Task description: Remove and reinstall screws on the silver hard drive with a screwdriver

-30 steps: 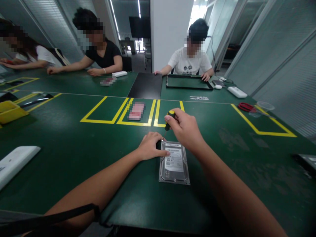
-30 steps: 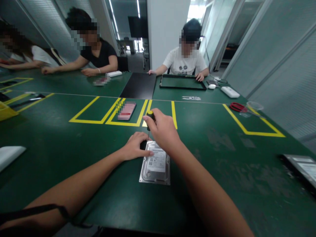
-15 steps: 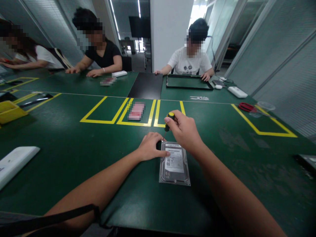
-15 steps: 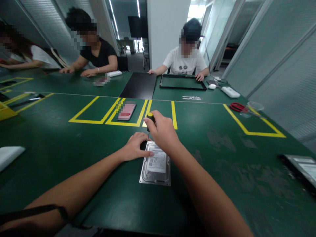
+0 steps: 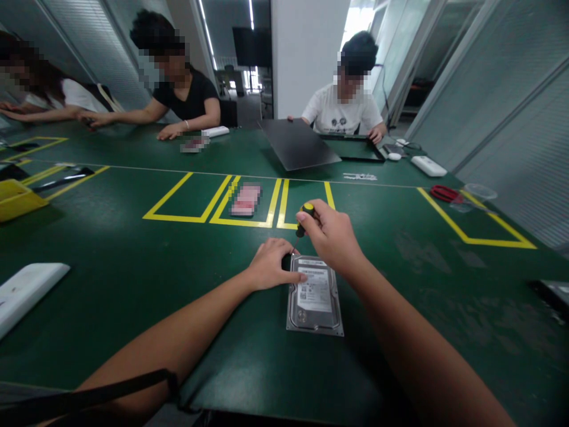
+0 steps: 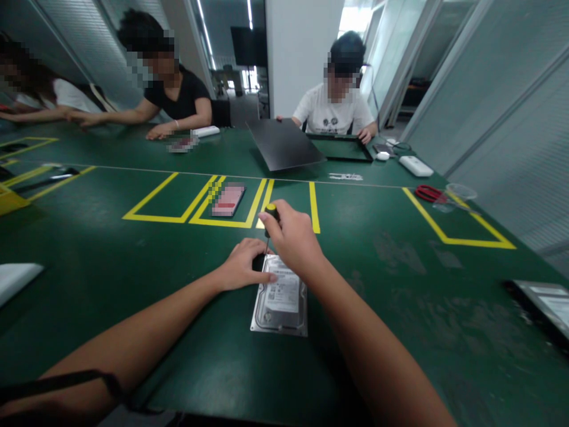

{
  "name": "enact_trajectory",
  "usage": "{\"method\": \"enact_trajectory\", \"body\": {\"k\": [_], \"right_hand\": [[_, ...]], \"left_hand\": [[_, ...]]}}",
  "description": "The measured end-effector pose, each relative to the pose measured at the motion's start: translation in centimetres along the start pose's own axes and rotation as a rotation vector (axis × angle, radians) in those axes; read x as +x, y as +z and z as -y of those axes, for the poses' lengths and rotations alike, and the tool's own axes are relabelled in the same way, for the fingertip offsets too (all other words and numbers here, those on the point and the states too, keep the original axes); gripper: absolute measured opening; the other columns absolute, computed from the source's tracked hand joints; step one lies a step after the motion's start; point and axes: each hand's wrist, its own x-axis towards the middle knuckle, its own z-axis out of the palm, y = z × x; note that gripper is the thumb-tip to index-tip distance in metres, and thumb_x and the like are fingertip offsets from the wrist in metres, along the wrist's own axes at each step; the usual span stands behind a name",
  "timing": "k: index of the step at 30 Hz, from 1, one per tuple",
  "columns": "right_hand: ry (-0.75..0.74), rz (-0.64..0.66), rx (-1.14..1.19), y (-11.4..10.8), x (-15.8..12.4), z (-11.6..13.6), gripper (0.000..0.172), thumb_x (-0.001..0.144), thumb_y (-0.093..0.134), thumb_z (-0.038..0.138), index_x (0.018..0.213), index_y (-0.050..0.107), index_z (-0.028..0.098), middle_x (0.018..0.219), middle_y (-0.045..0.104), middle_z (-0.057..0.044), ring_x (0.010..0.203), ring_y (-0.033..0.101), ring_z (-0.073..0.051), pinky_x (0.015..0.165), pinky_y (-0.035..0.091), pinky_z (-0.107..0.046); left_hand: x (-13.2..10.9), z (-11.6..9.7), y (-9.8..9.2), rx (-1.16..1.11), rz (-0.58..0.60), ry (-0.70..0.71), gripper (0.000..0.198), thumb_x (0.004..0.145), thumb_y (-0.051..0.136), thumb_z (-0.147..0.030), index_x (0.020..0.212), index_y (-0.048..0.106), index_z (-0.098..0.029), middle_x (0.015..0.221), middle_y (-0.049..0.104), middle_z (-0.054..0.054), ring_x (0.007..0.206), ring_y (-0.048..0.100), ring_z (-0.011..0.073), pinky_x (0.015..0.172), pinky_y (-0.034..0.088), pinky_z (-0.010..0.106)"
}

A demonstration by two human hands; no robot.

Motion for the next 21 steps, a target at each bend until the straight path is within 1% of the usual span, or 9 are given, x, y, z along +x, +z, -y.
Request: {"method": "enact_trajectory", "body": {"k": [5, 13, 21], "right_hand": [[0.003, 0.006, -0.010, -0.09, 0.07, 0.03, 0.027, 0.096, 0.050, 0.043, 0.091, 0.060, 0.018, 0.076, 0.064, -0.002, 0.065, 0.052, -0.013, 0.063, 0.032, -0.027], [0.002, 0.007, -0.027, -0.10, 0.15, 0.01, 0.029, 0.096, 0.049, 0.044, 0.091, 0.060, 0.018, 0.074, 0.062, -0.002, 0.064, 0.051, -0.013, 0.062, 0.032, -0.028], [0.008, 0.008, -0.033, -0.10, 0.15, -0.04, 0.030, 0.097, 0.045, 0.044, 0.093, 0.060, 0.018, 0.079, 0.065, -0.004, 0.068, 0.054, -0.015, 0.065, 0.034, -0.030]], "left_hand": [[0.01, 0.11, 0.11, 0.004, -0.003, 0.002, 0.057, 0.069, 0.077, -0.064, 0.108, 0.065, -0.024, 0.111, 0.062, 0.003, 0.110, 0.051, 0.0310, 0.092, 0.040, 0.043], [0.04, 0.25, 0.28, 0.015, -0.012, 0.008, 0.058, 0.068, 0.077, -0.065, 0.107, 0.066, -0.024, 0.110, 0.062, 0.003, 0.109, 0.051, 0.0310, 0.090, 0.040, 0.042], [0.04, 0.24, 0.26, 0.012, -0.016, 0.012, 0.059, 0.068, 0.076, -0.067, 0.106, 0.066, -0.024, 0.110, 0.063, 0.004, 0.108, 0.051, 0.0307, 0.090, 0.041, 0.043]]}}
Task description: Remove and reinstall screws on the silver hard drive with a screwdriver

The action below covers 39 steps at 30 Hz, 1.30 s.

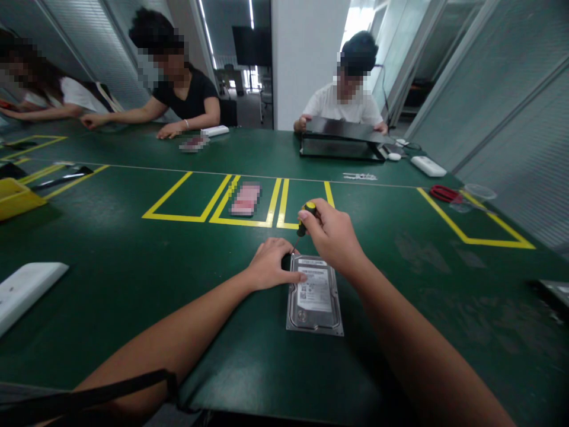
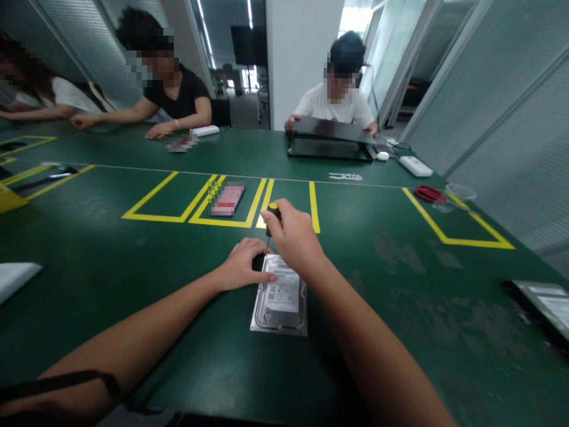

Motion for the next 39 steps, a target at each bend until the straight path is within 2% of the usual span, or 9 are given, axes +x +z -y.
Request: {"method": "enact_trajectory", "body": {"k": [6, 10, 14, 21, 25, 28, 30, 34, 39], "right_hand": [[-0.001, 0.003, 0.006, 0.11, 0.04, -0.19, 0.032, 0.097, 0.043, 0.045, 0.098, 0.060, 0.017, 0.082, 0.066, -0.006, 0.072, 0.058, -0.017, 0.066, 0.035, -0.030], [-0.004, 0.006, 0.024, 0.08, 0.03, -0.38, 0.032, 0.097, 0.042, 0.044, 0.103, 0.059, 0.017, 0.085, 0.068, -0.007, 0.076, 0.060, -0.018, 0.069, 0.037, -0.030], [-0.009, 0.012, 0.018, 0.01, 0.08, -0.51, 0.031, 0.098, 0.042, 0.042, 0.105, 0.059, 0.017, 0.083, 0.067, -0.006, 0.077, 0.060, -0.019, 0.071, 0.037, -0.030], [-0.024, 0.001, 0.006, 0.04, 0.18, -0.53, 0.033, 0.097, 0.043, 0.043, 0.106, 0.061, 0.016, 0.085, 0.066, -0.007, 0.076, 0.058, -0.018, 0.071, 0.037, -0.030], [-0.090, -0.059, -0.014, 0.06, 0.18, -0.58, 0.031, 0.095, 0.049, 0.041, 0.104, 0.065, 0.016, 0.087, 0.064, -0.007, 0.075, 0.054, -0.016, 0.072, 0.038, -0.030], [-0.106, -0.086, 0.020, 0.02, 0.07, -0.64, 0.033, 0.092, 0.053, 0.038, 0.115, 0.061, 0.017, 0.088, 0.063, -0.005, 0.073, 0.053, -0.015, 0.070, 0.039, -0.029], [-0.092, -0.080, 0.061, -0.05, -0.05, -0.62, 0.034, 0.092, 0.053, 0.036, 0.121, 0.057, 0.018, 0.083, 0.061, -0.002, 0.068, 0.052, -0.013, 0.067, 0.038, -0.028], [-0.084, -0.069, 0.088, -0.18, -0.28, -0.41, 0.027, 0.090, 0.051, 0.030, 0.115, 0.055, 0.019, 0.069, 0.055, 0.002, 0.063, 0.051, -0.013, 0.064, 0.037, -0.027], [-0.129, -0.123, 0.074, -0.20, -0.36, -0.06, 0.025, 0.090, 0.057, 0.038, 0.107, 0.061, 0.020, 0.087, 0.060, -0.002, 0.068, 0.051, -0.012, 0.066, 0.040, -0.027]], "left_hand": [[-0.28, 0.40, 0.00, -0.049, -0.024, 0.034, 0.058, 0.071, 0.077, -0.063, 0.111, 0.065, -0.023, 0.112, 0.065, 0.004, 0.110, 0.053, 0.0297, 0.095, 0.042, 0.043], [-0.48, 0.56, -0.13, -0.172, -0.108, 0.038, 0.034, 0.083, 0.070, -0.043, 0.107, 0.063, -0.020, 0.112, 0.068, 0.004, 0.107, 0.057, 0.0249, 0.098, 0.044, 0.039], [-0.40, 0.50, -0.23, -0.207, -0.130, 0.000, 0.017, 0.084, 0.063, -0.029, 0.098, 0.064, -0.019, 0.103, 0.070, 0.003, 0.100, 0.061, 0.0223, 0.094, 0.047, 0.037], [-0.16, 0.42, -0.20, -0.190, -0.133, -0.022, 0.014, 0.087, 0.059, -0.028, 0.094, 0.067, -0.018, 0.100, 0.072, 0.004, 0.097, 0.062, 0.0220, 0.094, 0.048, 0.039], [-0.16, 0.43, -0.17, -0.193, -0.142, -0.028, 0.014, 0.087, 0.058, -0.027, 0.093, 0.067, -0.018, 0.098, 0.072, 0.004, 0.095, 0.063, 0.0220, 0.093, 0.047, 0.039], [-0.19, 0.46, -0.15, -0.197, -0.142, -0.028, 0.014, 0.087, 0.059, -0.026, 0.093, 0.068, -0.018, 0.097, 0.072, 0.004, 0.094, 0.063, 0.0218, 0.092, 0.048, 0.039], [-0.21, 0.47, -0.14, -0.199, -0.143, -0.031, 0.014, 0.087, 0.059, -0.026, 0.093, 0.068, -0.018, 0.097, 0.072, 0.004, 0.094, 0.063, 0.0219, 0.092, 0.048, 0.039], [-0.22, 0.40, -0.17, -0.201, -0.152, -0.035, 0.014, 0.087, 0.059, -0.026, 0.093, 0.068, -0.018, 0.096, 0.072, 0.003, 0.093, 0.063, 0.0219, 0.091, 0.048, 0.039], [-0.19, 0.27, -0.24, -0.192, -0.150, -0.038, 0.011, 0.086, 0.059, -0.024, 0.091, 0.068, -0.019, 0.096, 0.072, 0.003, 0.094, 0.063, 0.0219, 0.091, 0.049, 0.039]]}}
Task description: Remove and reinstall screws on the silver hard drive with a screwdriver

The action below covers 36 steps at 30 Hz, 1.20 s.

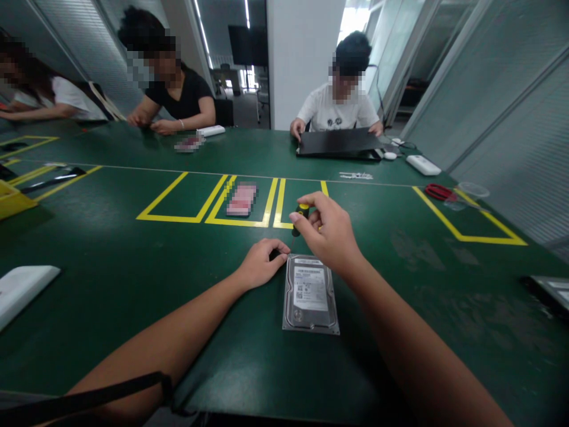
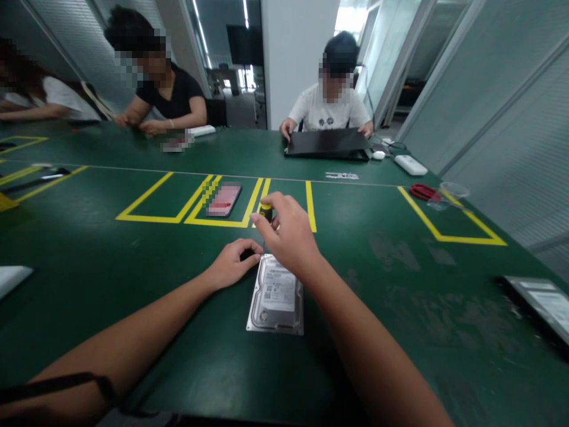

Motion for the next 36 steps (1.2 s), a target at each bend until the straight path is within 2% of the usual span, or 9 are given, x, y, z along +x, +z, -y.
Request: {"method": "enact_trajectory", "body": {"k": [5, 11, 16, 21, 29, 36], "right_hand": [[-0.078, -0.087, -0.040, -0.18, 0.09, 0.09, 0.018, 0.088, 0.062, 0.035, 0.092, 0.064, 0.018, 0.083, 0.058, -0.002, 0.072, 0.052, -0.013, 0.069, 0.041, -0.028], [0.000, -0.056, -0.009, -0.58, 0.14, 0.10, 0.019, 0.086, 0.059, 0.030, 0.101, 0.065, 0.019, 0.086, 0.066, -0.001, 0.072, 0.057, -0.014, 0.067, 0.041, -0.028], [-0.042, -0.048, -0.039, -0.76, 0.17, 0.34, 0.016, 0.087, 0.060, 0.031, 0.095, 0.066, 0.019, 0.088, 0.065, -0.003, 0.076, 0.057, -0.015, 0.068, 0.041, -0.028], [-0.106, -0.078, -0.032, -0.72, 0.23, 0.32, 0.014, 0.087, 0.064, 0.033, 0.087, 0.065, 0.019, 0.082, 0.062, -0.001, 0.075, 0.055, -0.014, 0.069, 0.040, -0.028], [-0.038, -0.037, -0.005, -0.85, 0.21, 0.40, 0.014, 0.085, 0.060, 0.025, 0.097, 0.066, 0.020, 0.091, 0.069, -0.001, 0.080, 0.062, -0.015, 0.066, 0.040, -0.028], [-0.111, -0.079, -0.017, -0.70, 0.31, 0.44, 0.014, 0.087, 0.065, 0.031, 0.092, 0.068, 0.018, 0.088, 0.065, -0.002, 0.077, 0.057, -0.014, 0.067, 0.040, -0.027]], "left_hand": [[-0.01, 0.19, 0.11, -0.014, -0.003, 0.010, 0.014, 0.083, 0.056, -0.016, 0.092, 0.068, -0.018, 0.096, 0.072, 0.003, 0.095, 0.064, 0.0214, 0.093, 0.049, 0.039], [0.02, 0.45, 0.30, -0.028, 0.004, 0.014, 0.027, 0.075, 0.052, -0.006, 0.094, 0.066, -0.018, 0.097, 0.072, 0.003, 0.094, 0.064, 0.0200, 0.094, 0.050, 0.039], [-0.03, 0.58, 0.29, -0.019, 0.008, 0.023, 0.029, 0.073, 0.051, -0.005, 0.095, 0.066, -0.019, 0.099, 0.071, 0.003, 0.097, 0.063, 0.0207, 0.096, 0.049, 0.040], [-0.02, 0.54, 0.33, -0.031, 0.005, 0.018, 0.028, 0.073, 0.051, -0.005, 0.093, 0.065, -0.019, 0.099, 0.071, 0.003, 0.097, 0.063, 0.0207, 0.095, 0.049, 0.038], [-0.06, 0.63, 0.39, -0.017, -0.001, 0.029, 0.026, 0.074, 0.052, -0.007, 0.093, 0.064, -0.019, 0.099, 0.070, 0.002, 0.097, 0.062, 0.0213, 0.094, 0.048, 0.039], [-0.04, 0.61, 0.40, -0.005, 0.003, 0.032, 0.026, 0.073, 0.052, -0.006, 0.093, 0.063, -0.019, 0.099, 0.069, 0.002, 0.097, 0.060, 0.0219, 0.093, 0.047, 0.038]]}}
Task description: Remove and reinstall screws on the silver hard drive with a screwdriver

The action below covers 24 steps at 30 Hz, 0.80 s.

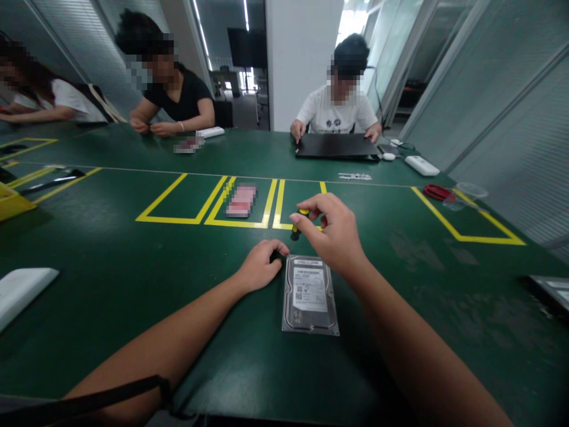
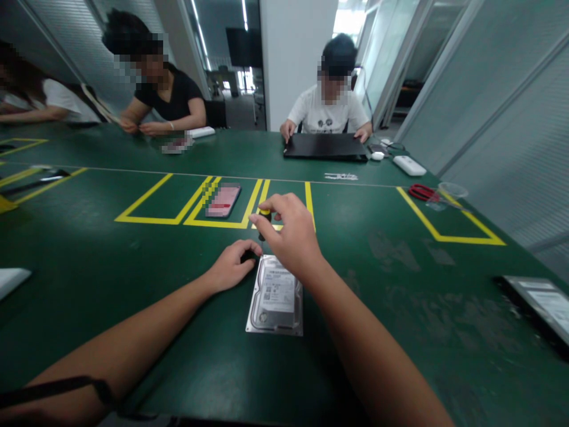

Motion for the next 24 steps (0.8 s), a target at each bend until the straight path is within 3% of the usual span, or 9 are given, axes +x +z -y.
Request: {"method": "enact_trajectory", "body": {"k": [5, 10, 17, 24], "right_hand": [[-0.031, -0.020, 0.019, 0.10, -0.02, -0.28, 0.008, 0.085, 0.065, 0.025, 0.090, 0.068, 0.018, 0.084, 0.066, 0.000, 0.076, 0.058, -0.013, 0.066, 0.041, -0.027], [0.026, 0.003, 0.048, 0.06, -0.21, -0.08, 0.017, 0.085, 0.059, 0.019, 0.098, 0.069, 0.019, 0.092, 0.071, -0.001, 0.078, 0.062, -0.014, 0.067, 0.042, -0.029], [-0.031, -0.044, 0.049, 0.38, -0.12, -0.23, 0.011, 0.086, 0.066, 0.030, 0.090, 0.068, 0.020, 0.087, 0.065, -0.001, 0.079, 0.057, -0.014, 0.067, 0.042, -0.027], [-0.022, -0.064, 0.057, 0.51, -0.29, -0.50, 0.015, 0.084, 0.063, 0.020, 0.097, 0.068, 0.017, 0.087, 0.068, -0.001, 0.078, 0.060, -0.014, 0.070, 0.043, -0.029]], "left_hand": [[-0.10, 0.17, 0.12, -0.005, -0.007, 0.004, 0.027, 0.073, 0.052, -0.006, 0.095, 0.063, -0.018, 0.100, 0.068, 0.003, 0.097, 0.059, 0.0223, 0.093, 0.046, 0.038], [-0.08, 0.25, 0.21, 0.010, -0.016, 0.010, 0.027, 0.072, 0.053, -0.007, 0.095, 0.063, -0.018, 0.100, 0.068, 0.004, 0.098, 0.057, 0.0233, 0.092, 0.045, 0.039], [-0.10, 0.17, 0.28, 0.017, -0.027, 0.018, 0.027, 0.072, 0.053, -0.006, 0.095, 0.063, -0.018, 0.101, 0.068, 0.004, 0.100, 0.057, 0.0238, 0.093, 0.045, 0.039], [-0.15, 0.25, 0.32, 0.017, -0.025, 0.022, 0.029, 0.071, 0.053, -0.006, 0.096, 0.063, -0.017, 0.101, 0.067, 0.005, 0.101, 0.056, 0.0240, 0.094, 0.044, 0.039]]}}
